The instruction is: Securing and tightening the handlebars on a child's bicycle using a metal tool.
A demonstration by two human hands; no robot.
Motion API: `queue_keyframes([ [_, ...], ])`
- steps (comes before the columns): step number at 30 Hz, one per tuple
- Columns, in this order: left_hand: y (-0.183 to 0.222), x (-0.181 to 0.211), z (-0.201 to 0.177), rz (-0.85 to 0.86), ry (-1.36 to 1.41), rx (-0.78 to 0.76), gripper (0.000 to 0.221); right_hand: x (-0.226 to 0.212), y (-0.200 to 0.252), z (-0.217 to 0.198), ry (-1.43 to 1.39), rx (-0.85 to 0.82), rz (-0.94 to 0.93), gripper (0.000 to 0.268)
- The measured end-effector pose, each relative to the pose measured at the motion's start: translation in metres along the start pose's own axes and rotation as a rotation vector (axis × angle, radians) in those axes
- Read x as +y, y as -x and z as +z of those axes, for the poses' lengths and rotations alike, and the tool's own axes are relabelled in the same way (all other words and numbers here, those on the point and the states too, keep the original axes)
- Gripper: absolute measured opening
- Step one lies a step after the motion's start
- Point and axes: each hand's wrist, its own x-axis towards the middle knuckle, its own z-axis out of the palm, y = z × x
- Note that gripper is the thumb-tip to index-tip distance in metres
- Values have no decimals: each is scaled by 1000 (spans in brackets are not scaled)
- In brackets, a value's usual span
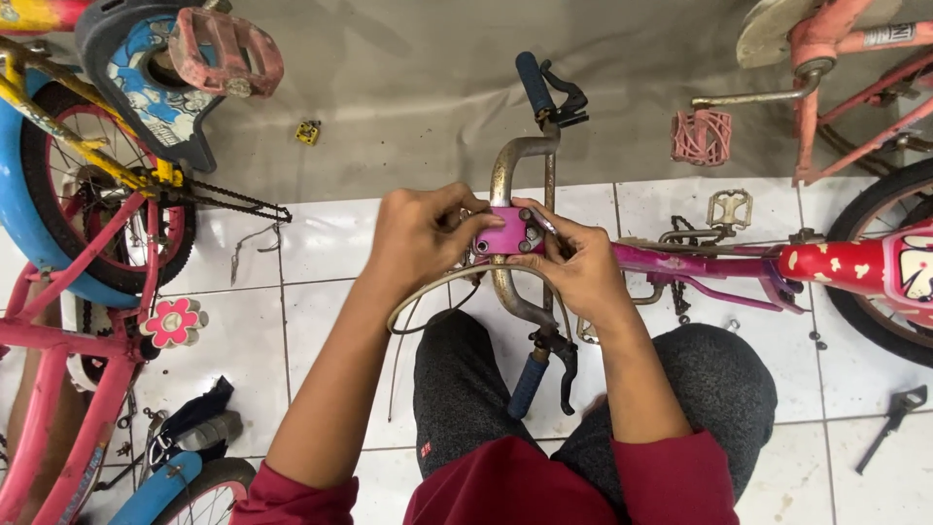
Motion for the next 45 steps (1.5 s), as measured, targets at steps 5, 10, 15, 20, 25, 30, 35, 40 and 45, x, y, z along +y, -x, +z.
queue_keyframes([
  [5, 6, -7, 14, -73, 136, 122, 14, -9, -3, 0, 1, 11, -2, 64],
  [10, 11, -7, 14, -212, 325, 193, 9, 0, -2, -1, 6, 0, -1, 64],
  [15, 13, -9, 15, -251, 342, 205, 11, 3, 0, -1, -7, 1, 17, 65],
  [20, 11, -6, 13, -237, 349, 193, 12, 2, -2, -1, -5, 2, 15, 64],
  [25, 13, 2, 8, -191, 483, 206, 20, 4, -2, 0, -22, 4, 17, 65],
  [30, 16, 6, 16, -357, 790, 189, 26, 2, -2, -1, -35, -5, 25, 66],
  [35, 15, -5, 21, -609, 1168, 215, 17, 2, -1, -2, -36, 4, 20, 66],
  [40, 17, -19, 23, -890, 1486, 183, 24, 3, -2, -1, -23, 10, 9, 65],
  [45, 18, -35, 25, -929, 1499, 231, 26, 4, -2, -1, -23, 6, 19, 65],
])
